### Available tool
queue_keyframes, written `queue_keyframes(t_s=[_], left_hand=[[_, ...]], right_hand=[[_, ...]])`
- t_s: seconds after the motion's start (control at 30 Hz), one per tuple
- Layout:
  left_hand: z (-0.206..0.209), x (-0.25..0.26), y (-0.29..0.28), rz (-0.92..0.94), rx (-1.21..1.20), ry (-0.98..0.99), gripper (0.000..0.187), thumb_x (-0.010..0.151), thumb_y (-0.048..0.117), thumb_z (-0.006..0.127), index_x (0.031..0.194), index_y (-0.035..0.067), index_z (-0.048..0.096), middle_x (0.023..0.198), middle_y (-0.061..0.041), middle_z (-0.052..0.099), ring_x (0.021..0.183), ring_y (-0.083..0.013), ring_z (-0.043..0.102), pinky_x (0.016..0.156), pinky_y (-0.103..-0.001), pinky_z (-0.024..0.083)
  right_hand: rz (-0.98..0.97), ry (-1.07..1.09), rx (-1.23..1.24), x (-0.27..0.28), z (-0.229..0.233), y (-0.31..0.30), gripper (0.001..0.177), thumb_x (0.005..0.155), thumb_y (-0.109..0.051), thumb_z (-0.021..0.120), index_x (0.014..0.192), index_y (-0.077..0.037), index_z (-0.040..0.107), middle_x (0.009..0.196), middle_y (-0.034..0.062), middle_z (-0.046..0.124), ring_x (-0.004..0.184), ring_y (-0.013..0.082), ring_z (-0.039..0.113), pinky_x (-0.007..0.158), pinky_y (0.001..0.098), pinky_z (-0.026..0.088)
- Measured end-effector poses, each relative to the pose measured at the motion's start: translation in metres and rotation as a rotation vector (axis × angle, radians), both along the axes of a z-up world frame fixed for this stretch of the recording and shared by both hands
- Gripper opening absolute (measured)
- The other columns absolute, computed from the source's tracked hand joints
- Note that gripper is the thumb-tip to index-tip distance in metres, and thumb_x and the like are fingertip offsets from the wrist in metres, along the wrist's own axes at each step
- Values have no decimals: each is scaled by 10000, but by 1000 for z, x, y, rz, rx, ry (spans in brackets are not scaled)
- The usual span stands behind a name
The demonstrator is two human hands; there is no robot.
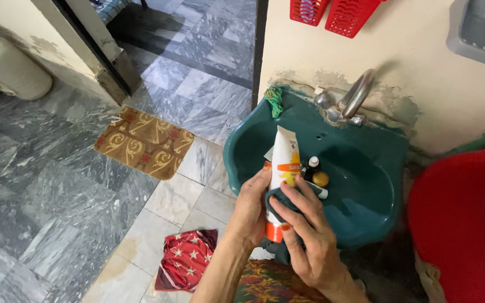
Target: The person rinses several toiletry tubes and a small bottle under running water in a green pedestal sink, then dries each item with a dark cloth. The person briefly leaves the sink area to retrieve the cloth and returns to continue drying the items.
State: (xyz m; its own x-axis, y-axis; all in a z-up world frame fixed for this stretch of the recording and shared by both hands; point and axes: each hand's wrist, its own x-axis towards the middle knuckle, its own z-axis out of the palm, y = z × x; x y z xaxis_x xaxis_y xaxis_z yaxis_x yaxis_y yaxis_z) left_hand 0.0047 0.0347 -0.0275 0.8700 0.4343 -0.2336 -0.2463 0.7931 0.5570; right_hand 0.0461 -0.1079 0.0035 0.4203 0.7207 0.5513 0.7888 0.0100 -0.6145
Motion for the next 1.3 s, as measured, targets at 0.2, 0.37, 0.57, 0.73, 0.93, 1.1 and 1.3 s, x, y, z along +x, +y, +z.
queue_keyframes(t_s=[0.2,0.37,0.57,0.73,0.93,1.1,1.3], left_hand=[[-2,3,-4,-8,16,-64,329,1073,298,564,1247,22,612,1090,-54,697,943,-112,668,814,-279,566],[9,5,-10,2,81,-6,324,1026,262,607,1267,46,621,1067,-33,694,913,-83,664,785,-247,567],[15,4,-18,25,67,15,294,1021,232,613,1243,39,615,1062,-35,699,922,-86,671,797,-248,569],[5,8,-16,70,22,17,259,1050,251,578,1205,48,617,1035,-36,685,895,-88,663,780,-256,564],[-3,11,-11,109,-14,94,282,1041,284,494,1184,74,618,1040,-45,694,915,-119,672,804,-286,576],[-6,14,-2,149,-8,40,333,1060,297,524,1244,28,593,1097,-88,687,971,-156,662,853,-319,561],[5,14,0,235,-15,75,394,1003,324,525,1335,111,545,1191,-96,671,1045,-194,662,906,-351,555]], right_hand=[[-76,-31,48,10,15,12,373,1097,-178,454,1389,-13,616,1572,183,473,1533,411,400,1246,498,348],[-147,-8,74,21,23,24,392,1118,-220,462,1430,-20,588,1608,201,446,1546,395,396,1246,457,370],[-166,79,72,26,29,29,441,1124,-248,434,1486,-15,532,1643,209,396,1529,375,410,1226,448,376],[-115,49,39,20,26,28,432,1125,-254,441,1460,-7,554,1629,206,402,1541,390,372,1236,458,351],[-55,97,11,13,22,20,415,1101,-263,445,1367,-19,651,1581,163,481,1525,357,406,1230,469,349],[12,138,1,6,19,10,391,1106,-253,439,1321,-33,681,1562,163,502,1536,364,407,1221,469,358],[74,175,0,0,15,-1,377,1102,-229,441,1298,-39,702,1535,165,537,1530,393,405,1183,449,403]])
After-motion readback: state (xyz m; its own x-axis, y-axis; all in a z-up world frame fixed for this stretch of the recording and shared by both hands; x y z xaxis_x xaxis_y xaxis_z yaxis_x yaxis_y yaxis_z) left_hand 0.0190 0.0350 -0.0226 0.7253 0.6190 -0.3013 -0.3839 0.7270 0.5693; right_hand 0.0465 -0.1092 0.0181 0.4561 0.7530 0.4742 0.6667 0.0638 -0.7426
